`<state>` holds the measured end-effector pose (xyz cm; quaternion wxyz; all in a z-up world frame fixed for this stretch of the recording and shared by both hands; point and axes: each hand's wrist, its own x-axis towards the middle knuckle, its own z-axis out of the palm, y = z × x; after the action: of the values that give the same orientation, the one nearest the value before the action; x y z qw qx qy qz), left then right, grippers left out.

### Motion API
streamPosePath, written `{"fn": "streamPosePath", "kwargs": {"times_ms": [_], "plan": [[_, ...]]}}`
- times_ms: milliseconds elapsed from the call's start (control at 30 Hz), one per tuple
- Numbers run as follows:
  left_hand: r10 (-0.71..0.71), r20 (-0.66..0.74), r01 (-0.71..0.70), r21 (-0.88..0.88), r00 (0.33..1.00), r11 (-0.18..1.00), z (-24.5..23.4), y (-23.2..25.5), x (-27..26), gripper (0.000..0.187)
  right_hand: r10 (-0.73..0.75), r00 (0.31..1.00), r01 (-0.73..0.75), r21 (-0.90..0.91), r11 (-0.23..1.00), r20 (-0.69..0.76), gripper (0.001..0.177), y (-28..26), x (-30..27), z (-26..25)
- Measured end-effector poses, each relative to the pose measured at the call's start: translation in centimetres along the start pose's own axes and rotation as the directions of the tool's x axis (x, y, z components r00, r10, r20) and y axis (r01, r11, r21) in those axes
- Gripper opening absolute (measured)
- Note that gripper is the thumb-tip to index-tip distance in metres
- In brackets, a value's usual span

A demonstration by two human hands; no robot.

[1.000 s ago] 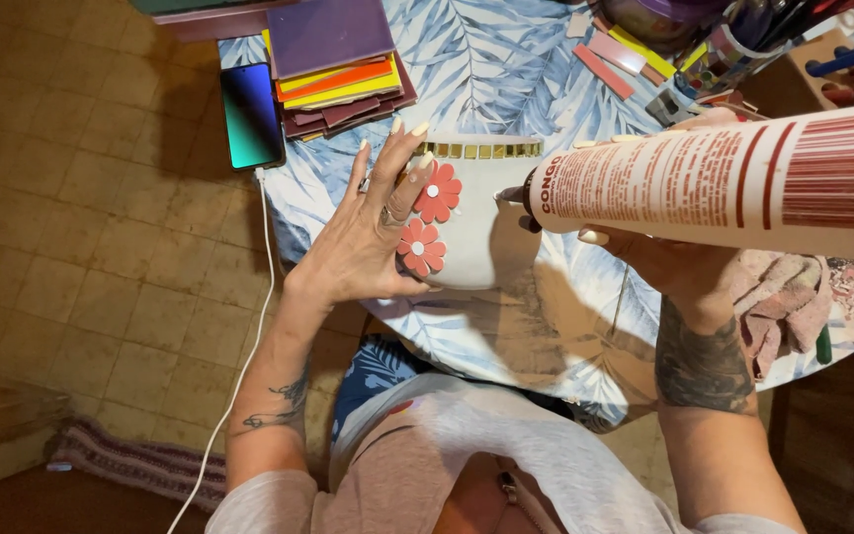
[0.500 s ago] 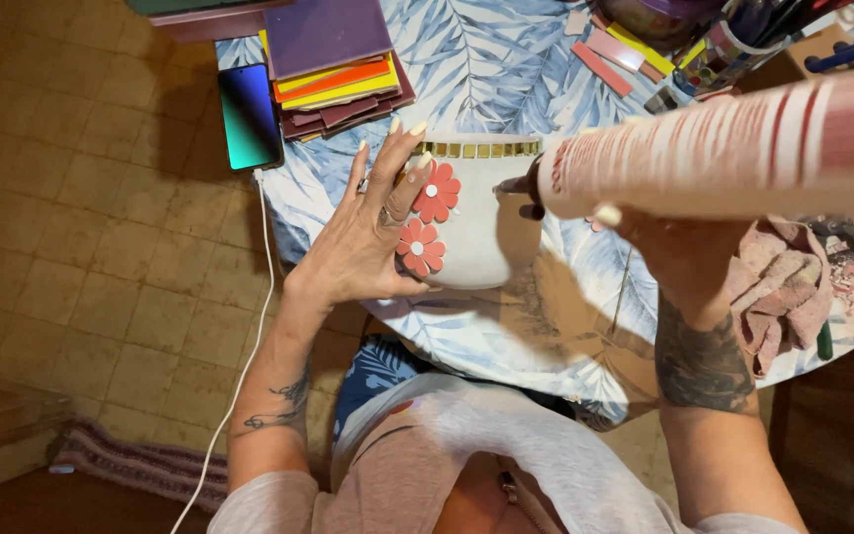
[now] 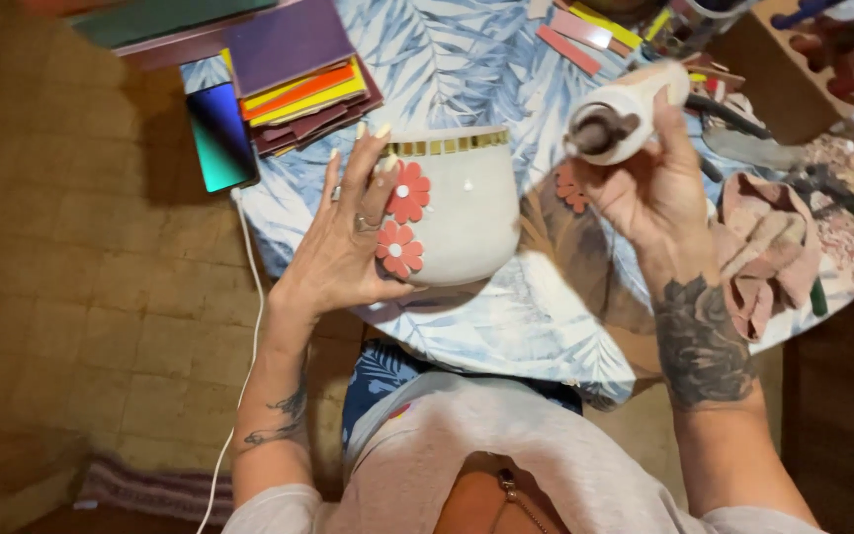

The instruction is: A person is decorating a white ceramic vase by applying glue and attaching pink and orange flower-shaped tiles.

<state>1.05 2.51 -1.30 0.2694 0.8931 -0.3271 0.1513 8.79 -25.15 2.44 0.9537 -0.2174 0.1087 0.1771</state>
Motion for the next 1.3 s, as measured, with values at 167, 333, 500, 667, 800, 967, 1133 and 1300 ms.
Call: {"fn": "streamPosePath", "kwargs": {"times_ms": [167, 333, 500, 667, 800, 967, 1133, 1300], "plan": [[-0.013, 0.005, 0.013, -0.015, 1.0, 1.0, 0.0, 0.2, 0.3, 0.112, -0.156, 0.986, 0.162, -0.551, 0.818, 0.058, 0.073, -5.3, -0.8, -4.6], [-0.022, -0.016, 0.021, -0.056, 1.0, 0.998, -0.2, 0.4, 0.6, 0.1, -0.318, 0.907, -0.371, -0.882, -0.291, -0.276, 0.054, -5.6, -2.6, -4.4], [-0.033, 0.001, 0.033, -0.046, 0.999, 0.998, -0.2, 0.3, 0.6, 0.104, -0.439, 0.898, -0.344, -0.57, -0.746, 0.033, 0.054, -4.6, -1.2, -6.7], [-0.023, -0.007, 0.022, -0.047, 1.0, 0.999, -0.3, 0.4, 0.8, 0.102, -0.036, 0.914, 0.112, -0.338, -0.935, 0.403, 0.026, -4.2, 3.1, -8.9], [-0.032, -0.006, 0.032, -0.041, 0.999, 0.999, -0.3, 0.3, 0.6, 0.106, 0.205, 0.727, 0.194, 0.091, -0.977, 0.655, 0.008, -4.0, 5.8, -11.3], [-0.048, 0.025, 0.048, -0.004, 0.999, 0.999, -0.3, 0.1, 0.2, 0.118, 0.249, 0.73, 0.175, 0.177, -0.968, 0.637, 0.01, -3.9, 6.9, -11.5], [-0.007, -0.019, 0.007, -0.025, 1.0, 1.0, 0.1, -0.1, 0.1, 0.11, 0.173, 0.707, 0.462, -0.262, -0.847, 0.686, 0.004, -2.9, 4.5, -6.1], [-0.007, -0.022, 0.006, -0.021, 1.0, 1.0, 0.1, -0.3, 0.0, 0.117, 0.19, 0.433, 0.845, -0.323, -0.427, 0.881, 0.004, 1.5, 0.4, 1.8]]}}
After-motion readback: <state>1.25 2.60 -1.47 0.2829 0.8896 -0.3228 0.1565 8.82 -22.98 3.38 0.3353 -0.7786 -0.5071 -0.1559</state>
